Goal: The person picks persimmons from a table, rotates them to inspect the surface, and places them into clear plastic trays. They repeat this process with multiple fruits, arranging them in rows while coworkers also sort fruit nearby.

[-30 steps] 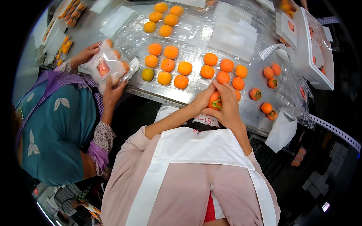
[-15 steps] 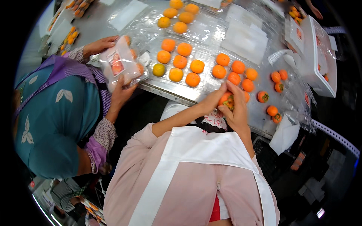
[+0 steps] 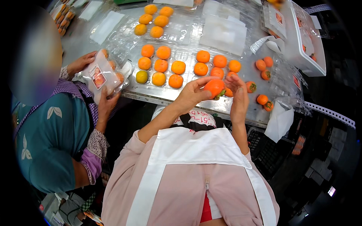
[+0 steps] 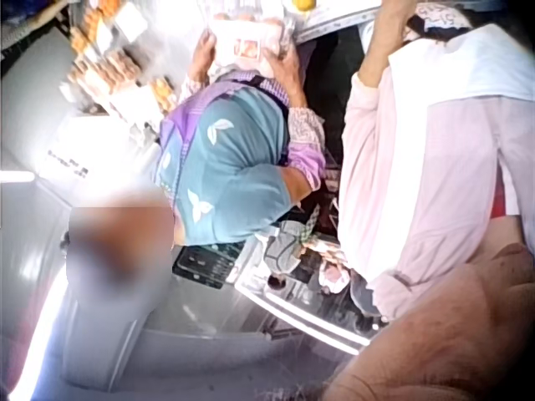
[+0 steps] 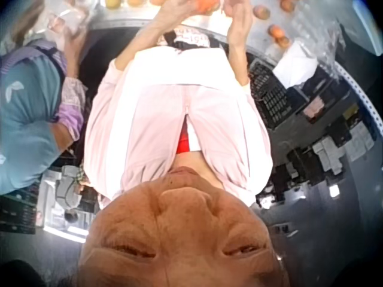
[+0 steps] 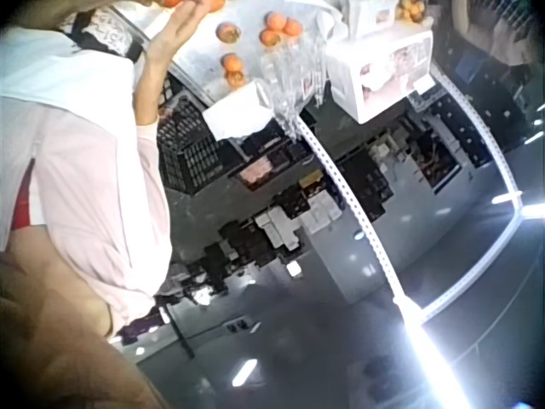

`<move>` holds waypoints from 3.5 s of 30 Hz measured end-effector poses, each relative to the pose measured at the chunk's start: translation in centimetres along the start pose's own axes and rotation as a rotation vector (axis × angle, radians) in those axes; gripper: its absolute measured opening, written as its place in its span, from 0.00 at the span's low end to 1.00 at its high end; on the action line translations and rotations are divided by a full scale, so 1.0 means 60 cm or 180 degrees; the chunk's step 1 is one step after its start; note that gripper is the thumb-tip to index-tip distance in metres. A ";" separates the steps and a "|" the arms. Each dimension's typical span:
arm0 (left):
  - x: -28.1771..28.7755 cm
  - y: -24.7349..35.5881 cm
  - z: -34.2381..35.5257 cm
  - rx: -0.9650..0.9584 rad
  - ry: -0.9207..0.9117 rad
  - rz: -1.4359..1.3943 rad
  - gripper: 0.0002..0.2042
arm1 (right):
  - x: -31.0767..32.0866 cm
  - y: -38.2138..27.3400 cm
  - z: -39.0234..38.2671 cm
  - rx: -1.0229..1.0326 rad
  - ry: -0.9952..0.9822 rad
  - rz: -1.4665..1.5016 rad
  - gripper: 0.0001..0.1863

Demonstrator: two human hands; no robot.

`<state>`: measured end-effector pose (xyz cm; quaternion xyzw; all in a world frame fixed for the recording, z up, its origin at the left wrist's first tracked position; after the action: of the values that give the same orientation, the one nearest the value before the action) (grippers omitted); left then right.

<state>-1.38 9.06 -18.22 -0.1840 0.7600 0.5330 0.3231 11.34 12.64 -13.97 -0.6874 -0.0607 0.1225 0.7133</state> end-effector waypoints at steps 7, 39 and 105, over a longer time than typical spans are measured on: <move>0.002 -0.036 -0.003 0.0097 -0.0140 0.0016 0.31 | -0.058 -0.028 0.010 0.0427 -0.0502 -0.1186 0.21; 0.131 0.184 -0.079 -0.1038 -0.0097 0.0137 0.41 | -0.186 -0.016 0.013 -0.0272 -0.0169 -0.1150 0.17; 0.039 -0.105 -0.014 0.0799 0.1208 0.1193 0.14 | 0.399 0.119 0.085 -0.1009 -0.0109 -0.3426 0.21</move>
<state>0.57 6.13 -23.98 -0.0954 0.8876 0.4413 0.0913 32.43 23.95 -22.82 -0.6562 -0.4322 -0.2583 0.5620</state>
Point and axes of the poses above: each hand's wrist, its own z-axis towards the middle knuckle, its own x-axis out of the back of the hand, y = z × x, the point moved 8 cm from there along z, towards the middle knuckle, and after that the axes turned 1 degree about z, right-handed, at the moved point
